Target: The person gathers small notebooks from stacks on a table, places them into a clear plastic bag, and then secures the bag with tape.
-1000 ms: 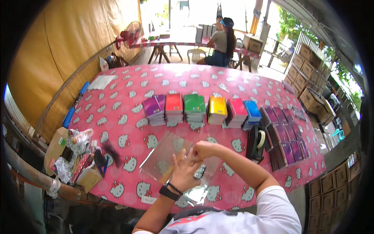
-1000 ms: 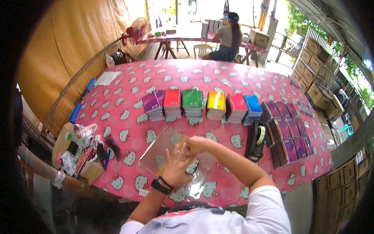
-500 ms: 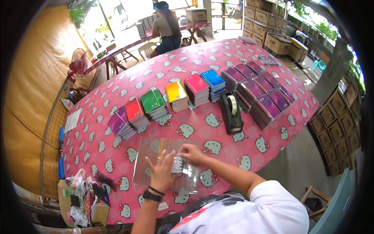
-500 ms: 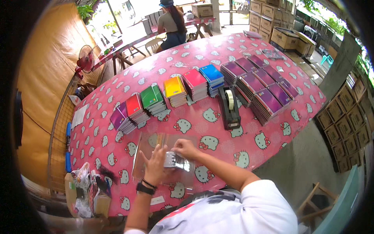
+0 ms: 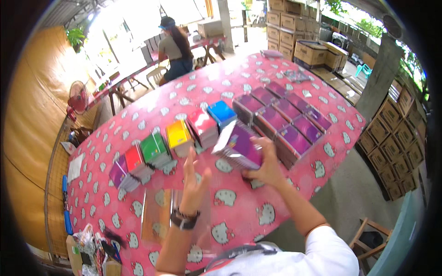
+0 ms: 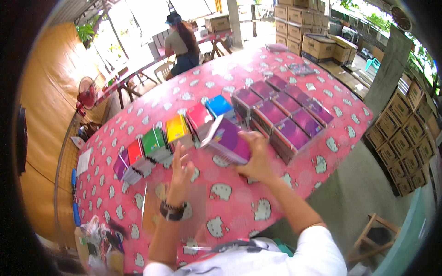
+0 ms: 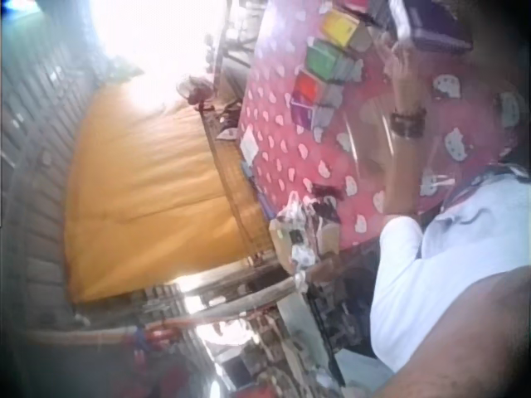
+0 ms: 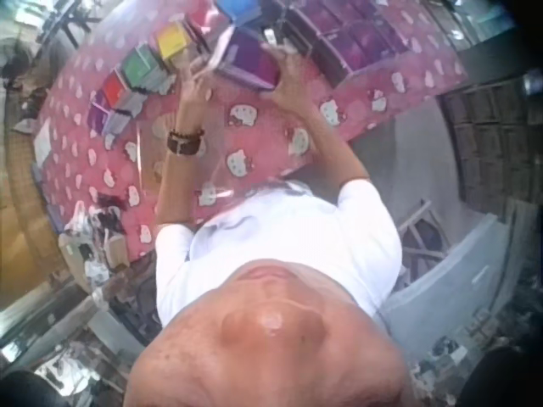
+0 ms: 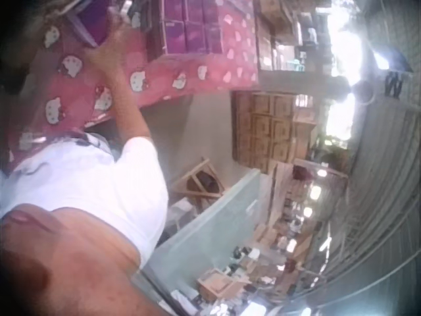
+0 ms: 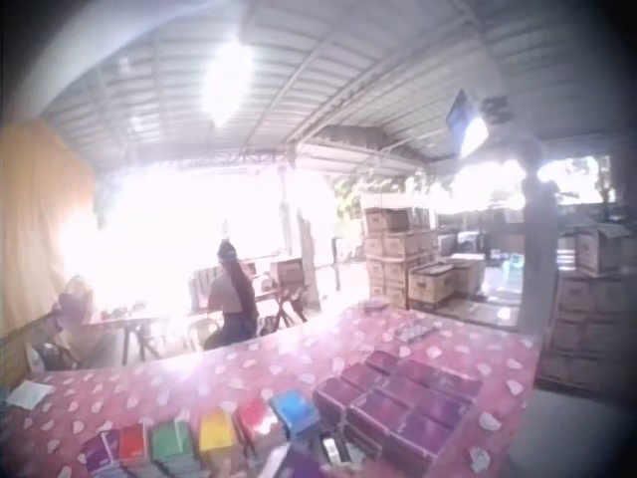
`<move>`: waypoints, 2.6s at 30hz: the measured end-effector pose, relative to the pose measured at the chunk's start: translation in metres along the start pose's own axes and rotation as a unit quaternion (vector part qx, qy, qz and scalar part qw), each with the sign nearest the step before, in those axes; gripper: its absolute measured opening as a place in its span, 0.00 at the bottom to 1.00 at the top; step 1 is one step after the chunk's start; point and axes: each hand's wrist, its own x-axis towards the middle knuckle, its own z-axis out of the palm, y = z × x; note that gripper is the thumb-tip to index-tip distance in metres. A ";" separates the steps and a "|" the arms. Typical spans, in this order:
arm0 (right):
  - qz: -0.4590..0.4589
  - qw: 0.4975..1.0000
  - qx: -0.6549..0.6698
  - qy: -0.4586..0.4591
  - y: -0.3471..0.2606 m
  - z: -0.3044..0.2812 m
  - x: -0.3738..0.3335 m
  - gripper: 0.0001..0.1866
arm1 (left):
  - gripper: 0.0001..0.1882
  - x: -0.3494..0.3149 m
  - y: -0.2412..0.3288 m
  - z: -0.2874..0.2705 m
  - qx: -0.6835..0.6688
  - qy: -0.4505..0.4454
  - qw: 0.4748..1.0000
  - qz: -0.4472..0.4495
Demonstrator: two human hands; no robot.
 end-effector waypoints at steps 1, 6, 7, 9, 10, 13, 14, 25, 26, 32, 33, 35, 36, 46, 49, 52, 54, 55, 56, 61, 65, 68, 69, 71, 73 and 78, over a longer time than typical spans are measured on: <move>-0.007 0.999 -0.016 0.027 0.023 -0.016 0.027 0.46 | 0.38 -0.006 -0.009 -0.011 0.142 -0.003 0.985 0.097; 0.113 0.966 -0.142 0.186 0.171 -0.082 0.168 0.43 | 0.27 -0.076 -0.094 -0.076 0.348 -0.089 0.933 0.036; 0.120 0.948 -0.215 0.204 0.195 -0.090 0.190 0.42 | 0.27 -0.094 -0.097 -0.083 0.399 -0.119 0.909 -0.020; 0.119 0.932 -0.265 0.217 0.241 -0.090 0.218 0.41 | 0.24 -0.122 -0.087 -0.076 0.419 -0.056 0.905 -0.043; 0.166 0.928 -0.299 0.150 0.258 -0.080 0.223 0.42 | 0.24 -0.135 -0.094 -0.076 0.425 -0.063 0.901 -0.067; 0.257 0.899 -0.356 -0.004 0.312 -0.074 0.226 0.44 | 0.26 -0.166 -0.113 -0.086 0.384 -0.097 0.908 -0.139; 0.259 0.900 -0.349 -0.023 0.331 -0.087 0.226 0.44 | 0.26 -0.170 -0.123 -0.088 0.417 -0.119 0.889 -0.145; 0.107 0.954 0.244 -0.136 0.053 0.029 0.072 0.14 | 0.33 -0.177 -0.170 -0.052 0.592 0.044 0.767 -0.246; 0.099 0.936 0.258 -0.219 0.027 0.054 0.036 0.15 | 0.33 -0.180 -0.169 -0.050 0.596 0.057 0.762 -0.246; -0.124 0.919 0.066 -0.367 -0.039 0.166 -0.106 0.20 | 0.33 -0.187 -0.146 -0.074 0.502 0.085 0.841 -0.181; -0.124 0.911 0.010 -0.392 -0.050 0.172 -0.117 0.21 | 0.33 -0.192 -0.142 -0.083 0.506 0.070 0.840 -0.183; -0.156 0.903 -0.067 -0.395 -0.056 0.174 -0.125 0.20 | 0.33 -0.202 -0.142 -0.097 0.508 0.038 0.841 -0.179; -0.138 0.895 -0.084 -0.416 -0.063 0.179 -0.113 0.18 | 0.33 -0.213 -0.144 -0.103 0.519 0.015 0.835 -0.182; -0.344 0.876 -0.060 -0.333 -0.183 0.376 0.018 0.17 | 0.29 -0.223 -0.132 -0.149 0.397 0.063 0.912 -0.080; -0.360 0.898 -0.184 -0.176 -0.196 0.451 0.035 0.22 | 0.25 -0.217 -0.125 -0.182 0.375 0.120 0.918 -0.052; -0.295 0.892 -0.296 -0.172 -0.185 0.479 0.054 0.22 | 0.23 -0.219 -0.134 -0.201 0.332 0.191 0.922 -0.054; -0.288 0.866 -0.334 -0.235 -0.186 0.481 0.053 0.21 | 0.21 -0.225 -0.140 -0.212 0.308 0.232 0.919 -0.083; -0.338 0.852 -0.339 -0.211 -0.186 0.479 0.047 0.19 | 0.21 -0.227 -0.140 -0.216 0.309 0.246 0.914 -0.092; -0.347 0.856 -0.314 -0.221 -0.191 0.475 0.046 0.18 | 0.21 -0.227 -0.141 -0.221 0.311 0.256 0.910 -0.095; -0.346 0.865 -0.242 -0.273 -0.194 0.465 0.058 0.11 | 0.22 -0.205 -0.141 -0.227 0.274 0.255 0.925 -0.061; -0.353 0.874 -0.237 -0.235 -0.185 0.461 0.064 0.09 | 0.22 -0.180 -0.132 -0.231 0.281 0.249 0.926 -0.032; -0.325 0.892 -0.181 -0.255 -0.231 0.444 0.071 0.08 | 0.22 -0.176 -0.116 -0.262 0.346 0.308 0.885 0.040; -0.326 0.898 -0.069 -0.288 -0.258 0.421 0.071 0.10 | 0.23 -0.177 -0.100 -0.278 0.366 0.357 0.857 0.063; -0.287 0.823 -0.073 -0.484 -0.291 0.361 0.064 0.11 | 0.24 -0.167 -0.073 -0.299 0.387 0.441 0.803 0.103; -0.263 0.732 -0.033 -0.628 -0.284 0.328 0.055 0.12 | 0.25 -0.158 -0.071 -0.309 0.180 0.250 0.949 -0.070; -0.174 0.689 0.153 -0.686 -0.228 0.323 0.049 0.18 | 0.15 -0.178 -0.122 -0.276 -0.226 0.135 0.943 -0.204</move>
